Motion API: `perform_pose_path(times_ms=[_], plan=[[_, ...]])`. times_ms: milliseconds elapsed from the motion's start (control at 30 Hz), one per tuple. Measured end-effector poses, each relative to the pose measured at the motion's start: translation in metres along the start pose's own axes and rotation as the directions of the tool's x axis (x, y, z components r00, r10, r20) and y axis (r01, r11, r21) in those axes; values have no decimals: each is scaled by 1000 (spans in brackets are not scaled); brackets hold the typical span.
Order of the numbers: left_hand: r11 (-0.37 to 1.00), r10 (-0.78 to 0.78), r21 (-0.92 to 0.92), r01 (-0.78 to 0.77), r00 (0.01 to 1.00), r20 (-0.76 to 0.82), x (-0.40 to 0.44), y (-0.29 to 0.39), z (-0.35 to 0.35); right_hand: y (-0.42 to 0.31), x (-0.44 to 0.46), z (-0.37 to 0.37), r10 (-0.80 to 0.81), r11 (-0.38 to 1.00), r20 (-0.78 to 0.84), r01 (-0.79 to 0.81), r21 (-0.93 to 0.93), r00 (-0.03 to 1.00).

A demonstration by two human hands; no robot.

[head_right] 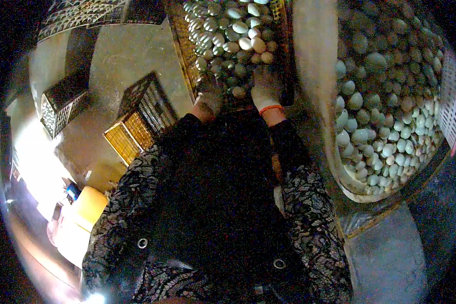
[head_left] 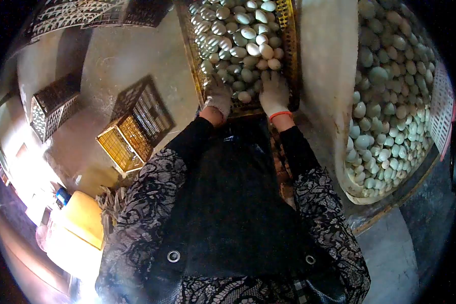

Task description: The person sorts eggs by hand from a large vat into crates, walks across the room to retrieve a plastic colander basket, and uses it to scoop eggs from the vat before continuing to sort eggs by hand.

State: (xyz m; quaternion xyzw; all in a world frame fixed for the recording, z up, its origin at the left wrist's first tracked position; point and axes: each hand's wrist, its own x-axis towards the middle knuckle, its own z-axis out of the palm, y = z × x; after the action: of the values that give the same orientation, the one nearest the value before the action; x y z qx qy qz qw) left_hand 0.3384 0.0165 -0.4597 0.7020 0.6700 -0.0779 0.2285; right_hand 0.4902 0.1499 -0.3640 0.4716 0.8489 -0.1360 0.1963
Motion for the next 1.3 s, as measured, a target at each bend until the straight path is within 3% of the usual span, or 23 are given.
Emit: perform_pose_path(times_ms=[100,133,200,233,267,300,333,367,400,600,667,733,767,867,900,933,1000,1033,1100,1133,1200,1267,1300], plan=[[994,-94,-66,90,994,-62,11,-7,7,3,8,19,92,994,79,-97,59,993],[990,-90,-92,107,982,165,15,-7,-13,5,9,17,89,994,74,-93,59,993],[985,-84,-106,134,921,380,19,-1,-91,-4,7,-17,158,949,125,-185,256,980],[940,-140,-260,218,947,290,19,4,-127,-8,9,-19,156,948,124,-184,260,980],[865,-207,-416,281,955,213,17,10,-142,-12,6,-18,66,970,-123,-34,242,990],[865,-208,-415,282,954,215,19,11,-142,-14,6,-19,-33,977,-366,108,186,930],[954,-169,-266,139,981,-94,30,8,-143,-14,15,-21,-35,977,-375,111,184,926],[997,-66,-68,44,924,-378,39,2,-143,-16,25,-23,-28,986,-356,84,142,934],[997,-70,-65,49,924,-376,46,-6,-139,-13,30,-19,-34,983,-397,103,153,917],[969,-145,-178,171,978,148,91,-61,-58,10,24,4,-18,964,-450,134,228,893],[985,-128,-111,132,991,45,89,-65,-49,13,16,4,9,964,-164,35,265,986],[992,-84,76,100,978,-192,84,-65,-46,15,8,19,42,979,-222,4,202,974],[985,-164,-80,150,963,-216,81,-63,-44,17,4,15,44,971,-161,-5,238,986],[979,-174,101,175,985,-17,78,-55,-58,23,4,19,109,917,-125,-51,396,986],[971,-110,235,46,957,269,69,-48,-84,24,4,23,138,888,-136,-61,456,981],[972,-18,236,-9,993,113,63,-52,-80,24,4,26,166,855,-147,-68,514,975],[952,168,290,-102,963,-212,52,-61,-68,19,4,28,92,981,-169,-60,183,981],[987,73,147,-60,994,-84,40,-47,-122,18,11,46,227,886,-153,-139,442,962],[997,14,-69,-25,987,-160,37,-28,-152,13,13,55,333,849,-146,-229,475,931],[988,10,-140,-67,928,-373,44,-25,-153,5,6,31,395,862,-232,-271,429,889],[790,-143,-601,-117,919,-367,33,3,-197,-10,-35,-70,167,943,167,-206,260,972],[693,-142,-637,-338,802,-581,34,41,-245,-3,-80,-81,55,798,-266,118,591,962],[679,-60,-574,-458,745,-665,33,60,-281,1,-105,-103,4,759,-285,183,625,958]])
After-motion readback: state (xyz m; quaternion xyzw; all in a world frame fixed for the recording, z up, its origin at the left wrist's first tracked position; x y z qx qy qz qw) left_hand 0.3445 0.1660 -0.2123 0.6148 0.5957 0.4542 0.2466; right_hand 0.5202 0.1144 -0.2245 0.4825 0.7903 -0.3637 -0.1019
